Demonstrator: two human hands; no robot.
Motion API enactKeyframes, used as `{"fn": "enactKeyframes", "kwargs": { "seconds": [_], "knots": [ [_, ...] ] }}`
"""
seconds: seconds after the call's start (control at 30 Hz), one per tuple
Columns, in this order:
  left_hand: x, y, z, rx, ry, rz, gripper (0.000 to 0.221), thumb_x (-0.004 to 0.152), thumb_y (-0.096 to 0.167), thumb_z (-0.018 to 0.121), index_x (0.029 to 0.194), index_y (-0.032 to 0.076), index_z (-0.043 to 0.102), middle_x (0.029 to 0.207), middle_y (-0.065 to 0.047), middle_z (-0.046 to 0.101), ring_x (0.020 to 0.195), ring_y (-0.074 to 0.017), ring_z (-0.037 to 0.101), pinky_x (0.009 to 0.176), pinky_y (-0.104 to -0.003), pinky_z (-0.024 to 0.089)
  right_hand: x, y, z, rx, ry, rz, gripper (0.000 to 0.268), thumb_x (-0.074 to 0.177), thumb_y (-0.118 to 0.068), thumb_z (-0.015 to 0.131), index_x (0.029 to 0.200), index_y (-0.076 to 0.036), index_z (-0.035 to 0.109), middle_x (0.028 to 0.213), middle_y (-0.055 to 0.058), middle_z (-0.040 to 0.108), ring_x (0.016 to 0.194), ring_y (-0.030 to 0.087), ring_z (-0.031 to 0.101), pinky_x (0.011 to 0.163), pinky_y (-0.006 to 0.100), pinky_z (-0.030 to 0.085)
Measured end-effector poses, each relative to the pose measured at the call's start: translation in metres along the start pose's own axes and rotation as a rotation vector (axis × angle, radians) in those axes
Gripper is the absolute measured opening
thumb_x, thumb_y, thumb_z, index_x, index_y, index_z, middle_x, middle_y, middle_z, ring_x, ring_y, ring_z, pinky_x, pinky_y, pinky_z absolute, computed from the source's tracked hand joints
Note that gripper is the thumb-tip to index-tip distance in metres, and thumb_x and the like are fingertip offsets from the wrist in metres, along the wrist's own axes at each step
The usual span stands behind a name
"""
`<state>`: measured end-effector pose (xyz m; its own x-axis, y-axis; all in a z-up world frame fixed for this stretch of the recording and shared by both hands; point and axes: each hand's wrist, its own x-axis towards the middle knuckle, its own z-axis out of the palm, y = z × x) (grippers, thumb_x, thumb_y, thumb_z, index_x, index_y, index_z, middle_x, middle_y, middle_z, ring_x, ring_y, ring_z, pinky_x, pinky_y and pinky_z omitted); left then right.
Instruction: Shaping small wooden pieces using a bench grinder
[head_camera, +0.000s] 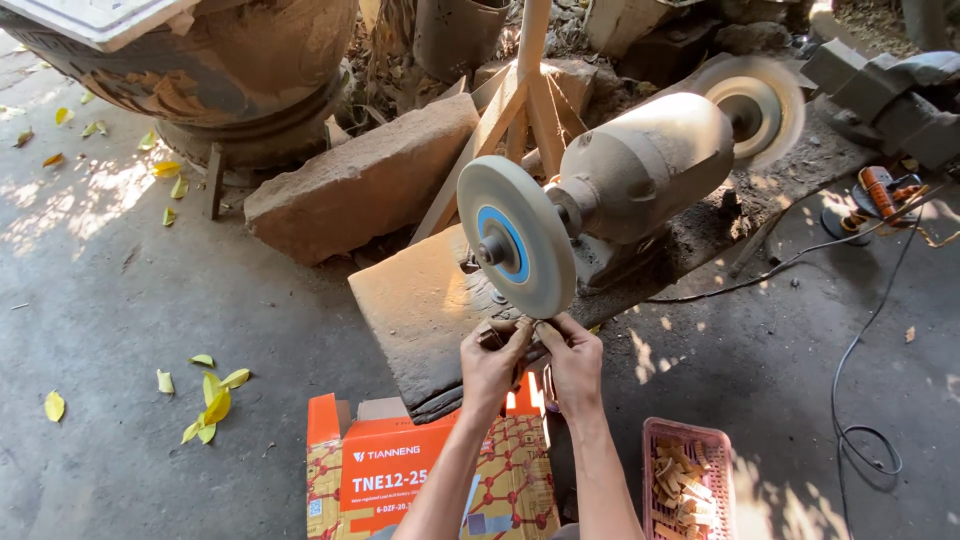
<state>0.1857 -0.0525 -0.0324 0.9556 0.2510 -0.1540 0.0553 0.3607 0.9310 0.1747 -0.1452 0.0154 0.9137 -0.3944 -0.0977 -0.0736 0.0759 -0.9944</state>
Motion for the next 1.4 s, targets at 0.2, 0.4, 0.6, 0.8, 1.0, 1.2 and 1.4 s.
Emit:
{"fn": "enactKeyframes", "kwargs": {
  "seconds": [0.2, 0.4, 0.6, 0.8, 1.0, 1.2, 1.4],
  "knots": [
    [0.003, -0.012, -0.008, -0.162, -0.078, 0.022, 0.016, 0.083, 0.002, 0.083, 0.084, -0.004, 0.068, 0.049, -0.02, 0.062, 0.029, -0.0167, 0.053, 0.023, -0.026, 0.039, -0.002, 0.014, 0.004, -0.032, -0.011, -0.05, 0.019, 0.084, -0.003, 0.071, 0.099, -0.008, 0.083, 0.08, 0.009, 0.072, 0.075, 0.014, 0.063, 0.068, 0.033, 0.058],
    [0.003, -0.02, -0.015, -0.103, -0.068, 0.009, 0.016, 0.082, 0.002, 0.084, 0.086, -0.004, 0.07, 0.054, -0.021, 0.065, 0.031, -0.016, 0.055, 0.024, -0.025, 0.042, -0.012, 0.009, 0.006, -0.028, -0.04, -0.059, 0.021, 0.08, 0.002, 0.07, 0.098, 0.001, 0.081, 0.08, 0.013, 0.071, 0.078, 0.017, 0.062, 0.073, 0.036, 0.058],
    [0.014, -0.017, 0.001, -0.17, -0.071, 0.051, 0.015, 0.082, 0.002, 0.085, 0.081, -0.001, 0.071, 0.052, -0.019, 0.064, 0.03, -0.0163, 0.054, 0.025, -0.025, 0.041, 0.0, 0.0, 0.004, 0.018, 0.006, -0.084, 0.019, 0.081, -0.001, 0.072, 0.094, -0.008, 0.082, 0.081, 0.006, 0.072, 0.078, 0.012, 0.062, 0.072, 0.031, 0.056],
    [-0.003, -0.021, -0.02, -0.183, -0.041, 0.027, 0.016, 0.083, 0.0, 0.083, 0.082, -0.004, 0.067, 0.048, -0.019, 0.059, 0.027, -0.018, 0.05, 0.024, -0.027, 0.038, -0.009, 0.016, 0.009, -0.093, -0.016, -0.093, 0.016, 0.08, -0.004, 0.077, 0.094, -0.004, 0.083, 0.083, 0.012, 0.075, 0.081, 0.014, 0.06, 0.075, 0.035, 0.055],
    [-0.023, 0.007, -0.028, 0.035, -0.245, -0.229, 0.027, 0.082, 0.007, 0.085, 0.102, -0.005, 0.071, 0.047, -0.019, 0.057, 0.031, -0.0178, 0.05, 0.026, -0.027, 0.038, 0.019, 0.046, -0.02, 0.174, 0.151, 0.272, 0.008, 0.073, -0.003, 0.074, 0.077, 0.002, 0.07, 0.062, 0.015, 0.064, 0.056, 0.022, 0.065, 0.061, 0.039, 0.06],
    [-0.01, -0.002, -0.046, 0.24, -0.516, -0.447, 0.042, 0.089, 0.011, 0.077, 0.124, -0.008, 0.063, 0.064, -0.018, 0.064, 0.044, -0.0156, 0.056, 0.037, -0.028, 0.049, -0.008, -0.011, -0.032, 0.009, -0.219, 0.375, 0.039, 0.071, -0.002, 0.085, 0.103, 0.012, 0.067, 0.06, 0.008, 0.055, 0.042, 0.01, 0.051, 0.043, 0.026, 0.051],
    [-0.017, 0.018, -0.043, 0.297, -0.597, -0.493, 0.023, 0.086, 0.008, 0.072, 0.103, -0.006, 0.064, 0.07, -0.014, 0.062, 0.057, -0.0171, 0.058, 0.046, -0.028, 0.049, -0.003, 0.006, -0.035, 0.02, -0.347, 0.362, 0.018, 0.075, 0.003, 0.086, 0.087, 0.011, 0.076, 0.059, 0.013, 0.061, 0.049, 0.017, 0.06, 0.044, 0.026, 0.05]
  ]
}}
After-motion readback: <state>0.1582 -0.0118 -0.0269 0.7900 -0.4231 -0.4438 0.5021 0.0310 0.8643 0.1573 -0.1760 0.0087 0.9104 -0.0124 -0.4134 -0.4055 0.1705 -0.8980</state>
